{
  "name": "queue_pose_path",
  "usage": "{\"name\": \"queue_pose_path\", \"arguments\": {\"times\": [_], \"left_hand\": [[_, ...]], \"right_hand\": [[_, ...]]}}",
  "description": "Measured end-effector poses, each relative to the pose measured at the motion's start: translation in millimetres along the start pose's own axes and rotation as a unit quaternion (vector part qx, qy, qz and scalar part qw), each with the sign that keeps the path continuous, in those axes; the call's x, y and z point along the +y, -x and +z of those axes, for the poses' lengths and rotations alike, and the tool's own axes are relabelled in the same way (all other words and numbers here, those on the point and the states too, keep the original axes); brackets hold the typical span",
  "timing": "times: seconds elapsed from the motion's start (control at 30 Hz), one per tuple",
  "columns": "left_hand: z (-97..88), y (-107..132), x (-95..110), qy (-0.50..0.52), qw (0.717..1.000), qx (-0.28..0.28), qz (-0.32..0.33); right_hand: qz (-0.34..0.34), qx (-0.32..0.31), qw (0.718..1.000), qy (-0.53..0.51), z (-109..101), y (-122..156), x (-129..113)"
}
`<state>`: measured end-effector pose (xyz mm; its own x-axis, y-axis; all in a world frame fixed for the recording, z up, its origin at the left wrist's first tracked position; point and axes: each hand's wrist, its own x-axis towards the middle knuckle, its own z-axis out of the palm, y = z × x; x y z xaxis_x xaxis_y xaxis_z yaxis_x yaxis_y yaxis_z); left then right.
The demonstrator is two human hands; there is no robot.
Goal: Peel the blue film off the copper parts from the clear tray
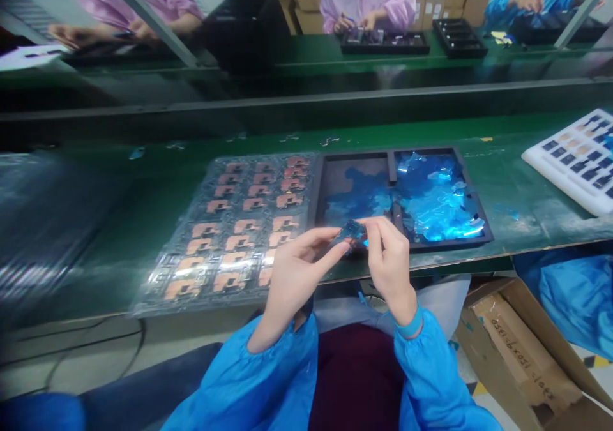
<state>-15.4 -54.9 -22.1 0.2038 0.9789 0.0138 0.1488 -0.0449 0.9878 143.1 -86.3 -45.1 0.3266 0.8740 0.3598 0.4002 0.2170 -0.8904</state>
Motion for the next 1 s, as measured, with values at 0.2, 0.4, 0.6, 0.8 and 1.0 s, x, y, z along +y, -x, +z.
{"name": "queue_pose_path", "arguments": {"times": [0.2, 0.4, 0.6, 0.8, 1.0], "left_hand": [[1.1, 4, -2, -0.005, 1.0, 0.016, 0.018], [0.3, 4, -9, 0.05, 0.998, -0.022, -0.02], [-0.4, 3, -9, 0.096, 0.993, -0.043, -0.051], [0.7, 5, -12, 0.211, 0.968, -0.07, -0.115], [-1.0, 6, -19, 0.329, 0.92, -0.076, -0.199]], "right_hand": [[-0.135, 0.071, 0.983, 0.099, 2, 6, -2], [-0.142, 0.094, 0.978, 0.118, 4, 9, -3], [-0.145, 0.071, 0.978, 0.129, 2, 8, -1], [-0.233, 0.066, 0.956, 0.167, -4, 14, 14], [-0.309, 0.038, 0.928, 0.206, -10, 21, 16]]}}
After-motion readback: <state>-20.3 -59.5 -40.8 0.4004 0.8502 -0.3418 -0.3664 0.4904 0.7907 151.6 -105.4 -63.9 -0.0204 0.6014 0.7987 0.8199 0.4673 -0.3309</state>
